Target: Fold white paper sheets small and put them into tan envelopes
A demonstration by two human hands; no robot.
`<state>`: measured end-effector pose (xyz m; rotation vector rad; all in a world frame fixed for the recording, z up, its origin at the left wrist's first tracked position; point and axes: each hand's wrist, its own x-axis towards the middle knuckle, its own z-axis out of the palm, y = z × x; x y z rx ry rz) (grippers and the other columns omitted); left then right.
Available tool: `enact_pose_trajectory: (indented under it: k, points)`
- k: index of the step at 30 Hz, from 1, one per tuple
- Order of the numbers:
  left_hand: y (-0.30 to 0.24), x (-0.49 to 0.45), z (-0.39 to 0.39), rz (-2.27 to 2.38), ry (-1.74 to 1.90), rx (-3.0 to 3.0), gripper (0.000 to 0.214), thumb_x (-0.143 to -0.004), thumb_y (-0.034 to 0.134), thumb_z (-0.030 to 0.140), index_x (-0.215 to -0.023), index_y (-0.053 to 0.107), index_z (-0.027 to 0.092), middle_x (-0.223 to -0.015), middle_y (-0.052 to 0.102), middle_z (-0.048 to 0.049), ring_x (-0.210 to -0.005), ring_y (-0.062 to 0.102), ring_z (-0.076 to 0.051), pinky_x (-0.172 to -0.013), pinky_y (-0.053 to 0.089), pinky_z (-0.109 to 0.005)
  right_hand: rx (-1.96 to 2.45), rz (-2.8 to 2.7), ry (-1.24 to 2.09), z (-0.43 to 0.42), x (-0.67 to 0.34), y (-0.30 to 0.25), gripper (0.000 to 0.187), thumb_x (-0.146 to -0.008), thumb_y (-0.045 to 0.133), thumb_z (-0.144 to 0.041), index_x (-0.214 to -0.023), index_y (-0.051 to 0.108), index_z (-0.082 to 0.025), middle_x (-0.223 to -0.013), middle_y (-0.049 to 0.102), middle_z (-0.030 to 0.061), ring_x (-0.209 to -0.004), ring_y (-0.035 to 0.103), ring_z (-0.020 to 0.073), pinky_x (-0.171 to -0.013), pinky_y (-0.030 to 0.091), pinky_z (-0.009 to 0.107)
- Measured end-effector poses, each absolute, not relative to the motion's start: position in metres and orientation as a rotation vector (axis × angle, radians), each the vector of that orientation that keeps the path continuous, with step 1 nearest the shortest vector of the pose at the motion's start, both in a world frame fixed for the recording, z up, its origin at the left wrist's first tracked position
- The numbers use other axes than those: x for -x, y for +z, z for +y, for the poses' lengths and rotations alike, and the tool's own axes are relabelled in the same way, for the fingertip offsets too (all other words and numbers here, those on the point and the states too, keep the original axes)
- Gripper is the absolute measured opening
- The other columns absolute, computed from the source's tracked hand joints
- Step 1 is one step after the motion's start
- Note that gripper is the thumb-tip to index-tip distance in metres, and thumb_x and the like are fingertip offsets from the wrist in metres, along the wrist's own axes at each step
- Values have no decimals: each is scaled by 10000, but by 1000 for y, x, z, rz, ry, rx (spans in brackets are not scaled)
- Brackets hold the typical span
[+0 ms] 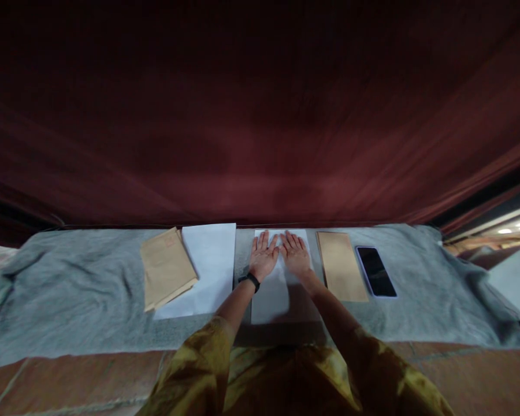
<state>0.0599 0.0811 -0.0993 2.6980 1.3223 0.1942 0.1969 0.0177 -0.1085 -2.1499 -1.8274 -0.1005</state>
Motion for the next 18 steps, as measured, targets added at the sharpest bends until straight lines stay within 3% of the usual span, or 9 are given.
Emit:
enact_pose_trajectory:
  k: [10,14,18]
  points:
    - [-97,-60,81,1334,227,-2690,557,-1059,352,448,-1595,379,295,-1709,256,-91,-1582,210,-281,-1282,160,-498,2316,-1637,-47,11,-197,-97,541,-1076,330,-333,-1538,455,-83,-1608,428,190,-1493,386,315,-1214,299,504]
    - [-97,-59,81,1319,218,-2699,562,-1056,369,432,-1600,364,296,-1705,267,-95,-1578,224,-290,-1274,189,-516,2132,-1810,-37,-41,-163,-100,502,-1068,398,-375,-1534,483,-208,-1628,425,111,-1483,395,323,-1231,262,549]
    - [-98,-61,82,1316,226,-2723,572,-1054,374,432,-1604,357,278,-1698,285,-106,-1574,232,-305,-1265,205,-534,2060,-1832,-35,-93,-136,-107,509,-1052,453,-401,-1524,489,-212,-1599,465,125,-1493,390,314,-1241,232,585]
